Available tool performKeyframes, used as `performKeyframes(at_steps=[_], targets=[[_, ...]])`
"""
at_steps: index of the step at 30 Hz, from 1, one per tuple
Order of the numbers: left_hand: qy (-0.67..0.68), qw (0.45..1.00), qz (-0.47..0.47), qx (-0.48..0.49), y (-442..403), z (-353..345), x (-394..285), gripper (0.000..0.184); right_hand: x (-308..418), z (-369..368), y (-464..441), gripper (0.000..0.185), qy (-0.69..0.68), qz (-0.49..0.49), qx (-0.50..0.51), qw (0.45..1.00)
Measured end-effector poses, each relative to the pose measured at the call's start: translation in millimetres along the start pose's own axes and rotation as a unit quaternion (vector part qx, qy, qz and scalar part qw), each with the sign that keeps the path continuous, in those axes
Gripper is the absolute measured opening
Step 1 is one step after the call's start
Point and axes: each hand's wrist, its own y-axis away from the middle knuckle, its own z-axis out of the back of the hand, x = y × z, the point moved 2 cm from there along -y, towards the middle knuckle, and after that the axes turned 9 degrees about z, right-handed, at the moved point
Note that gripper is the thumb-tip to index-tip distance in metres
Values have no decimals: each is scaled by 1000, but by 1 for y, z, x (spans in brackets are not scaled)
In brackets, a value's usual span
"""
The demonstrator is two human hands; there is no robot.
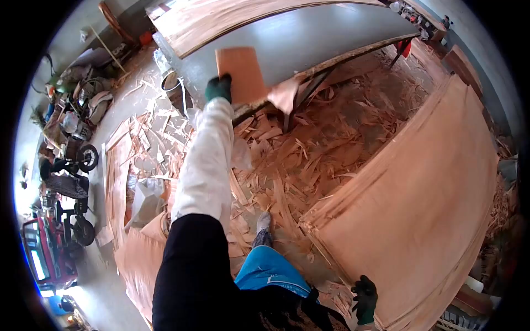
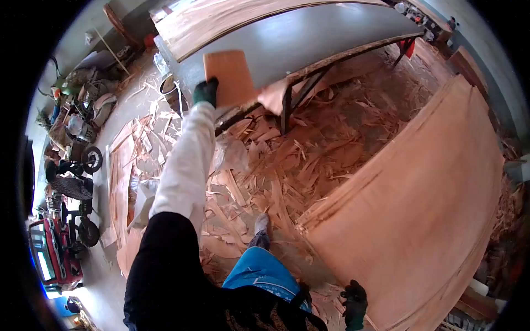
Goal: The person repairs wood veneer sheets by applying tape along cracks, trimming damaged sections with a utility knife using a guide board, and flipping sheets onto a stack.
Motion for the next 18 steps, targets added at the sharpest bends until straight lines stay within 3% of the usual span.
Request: performKeyframes(at_steps=[1,2,3,5,9,11,14,16,18], targets=[[1,996,-7,84,-53,-7,4,60,19,-25,-4,41,30,4,27,999],[202,951,154,175,-85,-24,12,63,30,-42,-11,41,40,-4,31,999],[247,936,197,156,-94,-17,7,62,39,-62,-19,40,51,-13,37,998],[247,951,138,128,-81,28,17,49,51,-76,-23,41,55,-30,57,996],[-28,992,-26,124,-60,56,150,47,46,-112,-48,49,14,-6,119,993],[-127,982,66,122,-30,56,171,47,48,-124,-55,56,26,4,147,989],[-132,985,-85,67,-14,50,184,43,59,-144,-60,67,43,-3,167,985],[-149,987,-49,40,-15,45,190,43,62,-146,-60,71,1,-1,176,984],[-132,991,-3,28,-22,42,196,48,50,-141,-61,72,48,26,173,983]])
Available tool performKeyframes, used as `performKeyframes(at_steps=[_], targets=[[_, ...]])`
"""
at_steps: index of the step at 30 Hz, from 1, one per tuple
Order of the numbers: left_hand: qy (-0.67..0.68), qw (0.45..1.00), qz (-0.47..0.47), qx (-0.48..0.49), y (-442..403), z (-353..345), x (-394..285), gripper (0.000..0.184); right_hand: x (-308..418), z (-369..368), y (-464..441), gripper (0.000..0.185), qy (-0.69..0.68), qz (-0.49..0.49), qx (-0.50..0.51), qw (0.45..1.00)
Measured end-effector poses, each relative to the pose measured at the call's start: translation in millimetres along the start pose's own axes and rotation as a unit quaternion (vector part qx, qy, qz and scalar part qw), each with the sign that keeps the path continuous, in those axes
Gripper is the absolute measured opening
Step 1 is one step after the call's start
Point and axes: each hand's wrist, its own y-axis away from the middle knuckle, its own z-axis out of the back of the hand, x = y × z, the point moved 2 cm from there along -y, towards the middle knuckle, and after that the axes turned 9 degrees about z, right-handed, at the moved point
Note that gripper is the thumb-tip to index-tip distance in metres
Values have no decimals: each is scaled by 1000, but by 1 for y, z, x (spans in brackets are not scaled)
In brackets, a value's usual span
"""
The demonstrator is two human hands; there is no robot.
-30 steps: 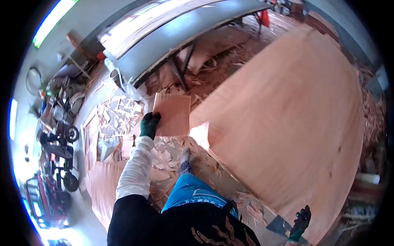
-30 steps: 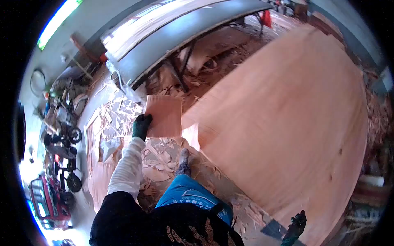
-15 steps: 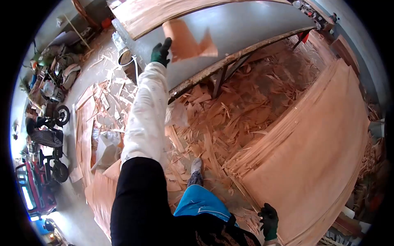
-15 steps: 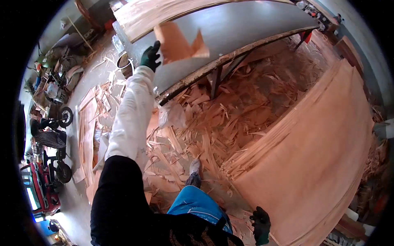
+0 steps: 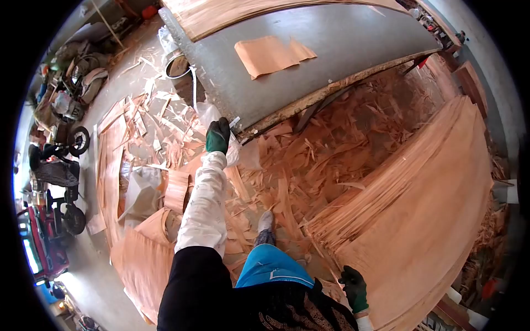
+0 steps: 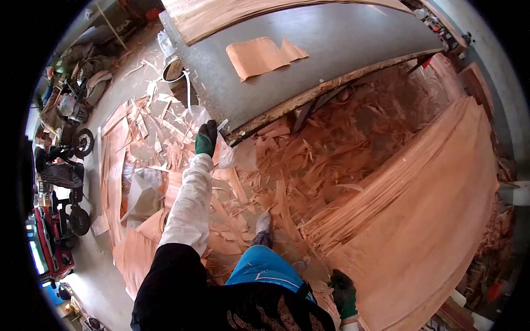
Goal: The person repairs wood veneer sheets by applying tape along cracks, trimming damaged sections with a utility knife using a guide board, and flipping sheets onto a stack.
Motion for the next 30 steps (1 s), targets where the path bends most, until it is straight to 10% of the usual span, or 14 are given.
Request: performKeyframes(at_steps=[9,15,18,20,22,29,30], targets=[[-18,991,112,75,5,24,36,72,9,-8,14,49,56,-63,-56,995],[417,818,364,156,11,-21,54,66,-36,-11,24,46,8,-50,-60,997],[295,931,166,135,-24,-80,130,64,-29,-21,29,47,11,-72,-67,995],[500,808,297,91,-9,-60,76,55,-26,-23,33,47,-1,-67,-68,995],[395,902,159,74,-19,-52,77,47,-29,-21,40,47,-41,-41,-64,996],[499,781,297,229,4,-13,62,45,-31,-20,49,42,0,-103,-82,991],[389,866,189,252,5,-5,68,49,-38,-18,50,42,11,-82,-79,993]])
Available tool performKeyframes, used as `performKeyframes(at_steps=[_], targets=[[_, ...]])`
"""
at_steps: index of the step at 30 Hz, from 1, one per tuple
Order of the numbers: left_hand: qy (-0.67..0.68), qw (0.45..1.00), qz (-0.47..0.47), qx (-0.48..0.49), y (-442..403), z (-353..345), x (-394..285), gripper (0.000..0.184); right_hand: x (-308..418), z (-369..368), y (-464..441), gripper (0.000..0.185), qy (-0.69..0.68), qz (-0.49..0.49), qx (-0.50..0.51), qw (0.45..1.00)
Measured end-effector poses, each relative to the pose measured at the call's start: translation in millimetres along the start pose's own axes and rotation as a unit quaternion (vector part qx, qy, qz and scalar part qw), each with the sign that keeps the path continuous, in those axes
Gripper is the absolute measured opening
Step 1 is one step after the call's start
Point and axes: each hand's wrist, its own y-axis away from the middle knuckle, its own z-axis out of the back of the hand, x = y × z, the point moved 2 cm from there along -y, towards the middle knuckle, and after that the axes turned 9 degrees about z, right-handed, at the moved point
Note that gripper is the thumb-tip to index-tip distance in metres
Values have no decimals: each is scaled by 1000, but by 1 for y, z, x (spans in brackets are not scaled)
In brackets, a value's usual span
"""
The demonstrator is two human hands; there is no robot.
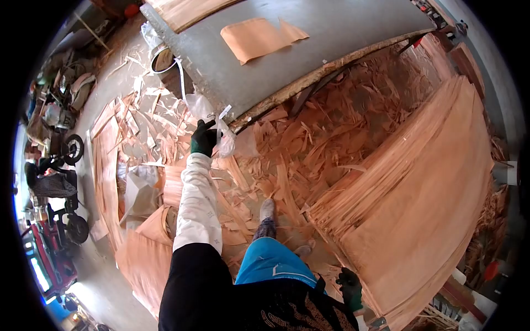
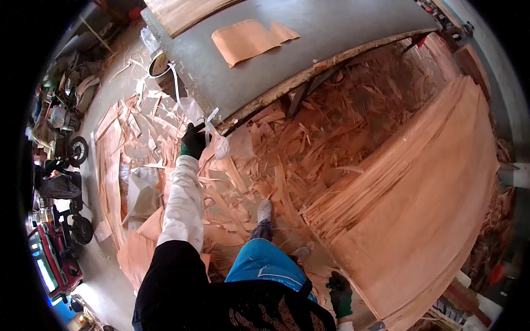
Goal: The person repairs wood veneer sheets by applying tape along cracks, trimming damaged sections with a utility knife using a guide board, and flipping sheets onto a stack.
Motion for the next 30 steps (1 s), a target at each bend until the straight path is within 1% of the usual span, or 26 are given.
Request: performKeyframes(at_steps=[1,2,5,6,7,8,9,10,11,12,13,14,15,16,17,18,19,20,22,23,25,26,27,29,30], targets=[[-160,984,-73,20,10,0,-9,53,-5,1,-1,42,9,23,1,1000],[137,977,150,68,11,4,-15,47,-11,3,-2,39,0,20,0,1000],[0,983,144,113,27,-1,-36,40,-25,6,0,33,-36,24,-6,999],[43,979,145,141,17,11,-26,36,-31,7,1,32,-50,34,-8,998],[51,965,174,187,13,12,-36,45,-31,6,4,32,-64,44,-11,997],[-128,975,118,138,12,14,-42,48,-32,7,6,32,-51,19,-7,998],[-317,934,-28,164,9,15,-45,50,-23,8,6,33,-37,-6,-5,999],[-480,847,-186,134,6,18,-47,51,-19,10,9,33,-26,-33,-8,999],[-570,757,-265,180,-13,20,-44,43,-38,19,5,34,71,48,33,996],[-631,657,-354,213,-37,21,-39,35,-68,25,26,34,163,104,33,981],[-637,653,-357,201,-32,8,-42,34,-64,23,40,31,250,156,13,955],[-610,695,-328,192,-16,-8,-46,33,-56,22,53,28,338,202,-16,919],[-547,776,-258,176,-3,-22,-48,33,7,20,64,39,173,57,2,983],[-443,873,-145,145,14,-45,-50,32,13,26,62,41,183,111,-11,977],[-362,924,-62,107,42,-68,-60,31,20,31,62,42,194,164,-26,967],[-345,932,-41,108,70,-106,-67,30,10,38,60,44,169,126,-56,976],[-339,934,-31,106,100,-135,-74,30,-6,46,57,45,144,102,-72,982],[-346,929,-34,127,126,-170,-77,29,-21,57,60,46,111,106,-91,984],[-376,903,-48,205,178,-244,-76,28,-53,88,67,47,47,129,-117,984],[-391,881,-55,259,205,-282,-70,28,-67,104,89,47,71,139,-165,974],[-433,815,-71,378,253,-346,-54,28,-87,143,110,46,118,163,-228,953],[-448,779,-77,433,286,-379,-40,27,-86,176,131,44,91,191,-275,938],[-464,744,-74,475,323,-414,-17,27,-119,205,145,42,77,196,-315,925],[-425,800,-25,423,454,-491,28,20,-189,256,161,40,43,206,-385,899],[-463,755,-12,464,502,-524,47,20,-212,283,175,37,35,178,-430,884]])
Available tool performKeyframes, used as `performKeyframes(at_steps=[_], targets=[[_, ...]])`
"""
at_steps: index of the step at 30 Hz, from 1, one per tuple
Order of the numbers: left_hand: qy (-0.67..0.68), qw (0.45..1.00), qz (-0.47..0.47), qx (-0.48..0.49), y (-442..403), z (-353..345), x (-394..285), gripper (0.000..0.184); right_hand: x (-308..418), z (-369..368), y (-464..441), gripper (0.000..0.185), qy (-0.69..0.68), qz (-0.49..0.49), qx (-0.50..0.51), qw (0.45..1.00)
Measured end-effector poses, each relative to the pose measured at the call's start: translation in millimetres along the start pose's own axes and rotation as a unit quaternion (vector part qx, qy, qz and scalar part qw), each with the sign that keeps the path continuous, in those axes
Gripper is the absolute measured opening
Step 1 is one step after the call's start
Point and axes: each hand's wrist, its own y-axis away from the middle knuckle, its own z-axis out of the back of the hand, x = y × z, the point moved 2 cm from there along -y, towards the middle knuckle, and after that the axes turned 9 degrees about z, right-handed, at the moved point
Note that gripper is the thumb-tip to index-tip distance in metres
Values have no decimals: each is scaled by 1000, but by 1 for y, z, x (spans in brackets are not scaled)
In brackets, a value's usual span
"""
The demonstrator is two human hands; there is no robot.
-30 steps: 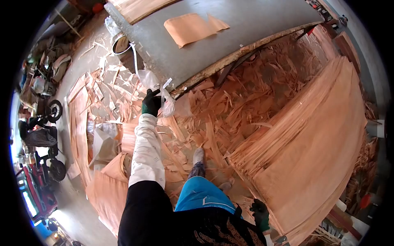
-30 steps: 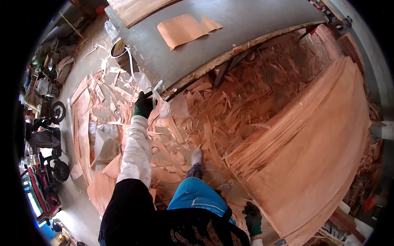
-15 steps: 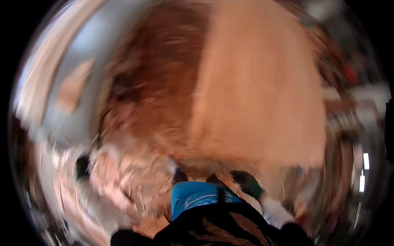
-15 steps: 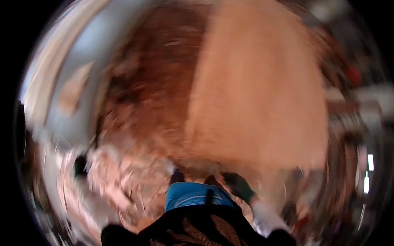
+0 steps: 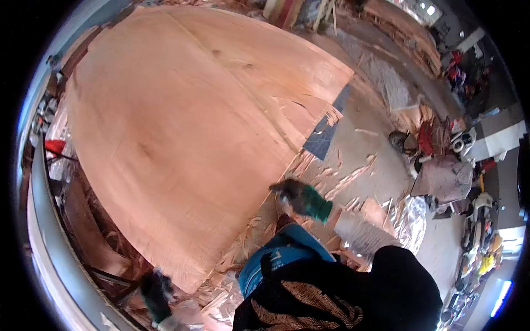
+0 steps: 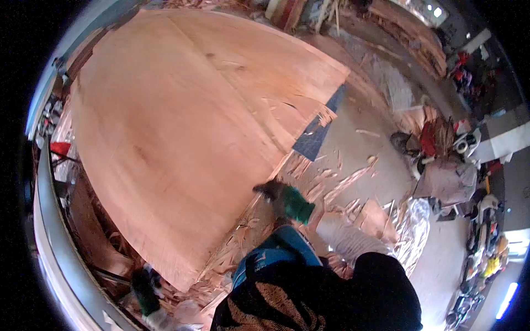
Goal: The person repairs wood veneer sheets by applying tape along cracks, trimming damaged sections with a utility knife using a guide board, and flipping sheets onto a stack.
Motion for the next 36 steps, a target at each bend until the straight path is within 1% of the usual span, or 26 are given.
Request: performKeyframes(at_steps=[1,3,4,5,6,8,9,10,11,13,14,15,16,17,18,19,21,23,24,27,28,30,31,32,34,36], targets=[[-36,998,8,58,-3,-45,-28,20,-17,32,-6,34,19,-26,-45,998],[-44,993,6,113,-13,-135,-72,22,-108,55,-14,35,-94,-82,-113,986],[-66,988,5,140,-19,-174,-93,23,-111,86,-27,37,11,-67,-125,990],[-87,982,5,167,-26,-208,-110,24,-105,116,-39,38,116,-54,-134,983],[-99,978,5,186,-30,-241,-125,26,-113,132,-48,42,129,-85,-166,974],[-121,961,-5,248,-48,-288,-144,29,-135,157,-62,44,93,-72,-207,971],[-115,954,-19,276,-54,-312,-152,28,-149,162,-66,45,73,-69,-227,969],[-131,948,-31,288,-61,-337,-160,28,-161,167,-72,43,71,-64,-241,966],[-147,941,-43,302,-68,-361,-168,29,-172,169,-76,43,75,-54,-243,966],[-141,937,-5,321,-79,-408,-184,28,-182,176,-82,41,90,-32,-244,965],[-136,928,-11,348,-92,-428,-182,28,-183,178,-82,40,89,-25,-249,964],[-159,918,-8,363,-96,-451,-188,28,-188,176,-82,40,94,-37,-238,966],[-152,911,-5,384,-104,-474,-189,29,-193,177,-81,39,101,-48,-226,968],[-166,895,-25,413,-108,-494,-192,29,-198,178,-81,39,109,-56,-216,969],[-206,884,-40,417,-110,-517,-195,28,-193,181,-80,39,130,-60,-211,967],[-199,879,-50,431,-113,-537,-193,28,-195,183,-77,40,128,-61,-220,965],[-152,875,-15,459,-111,-570,-194,30,-197,186,-71,42,118,-63,-240,962],[-127,862,-4,490,-114,-597,-193,30,-198,192,-67,42,98,-61,-258,959],[-153,862,6,483,-115,-611,-194,33,-199,194,-67,43,86,-60,-268,958],[-182,861,30,473,-146,-643,-170,39,-206,208,-73,46,78,-113,-259,956],[-226,869,36,439,-153,-648,-162,45,-212,208,-75,46,56,-100,-268,957],[-214,866,57,448,-163,-650,-151,47,-222,200,-84,47,5,-80,-292,953],[-214,863,66,454,-167,-647,-147,48,-225,195,-89,46,64,-72,-275,957],[-171,857,69,482,-169,-644,-145,50,-228,193,-94,46,125,-63,-256,956],[-206,864,50,457,-164,-643,-147,50,-234,184,-107,43,269,-36,-212,939],[-244,868,31,431,-160,-648,-149,50,-236,172,-116,41,312,-18,-164,936]])
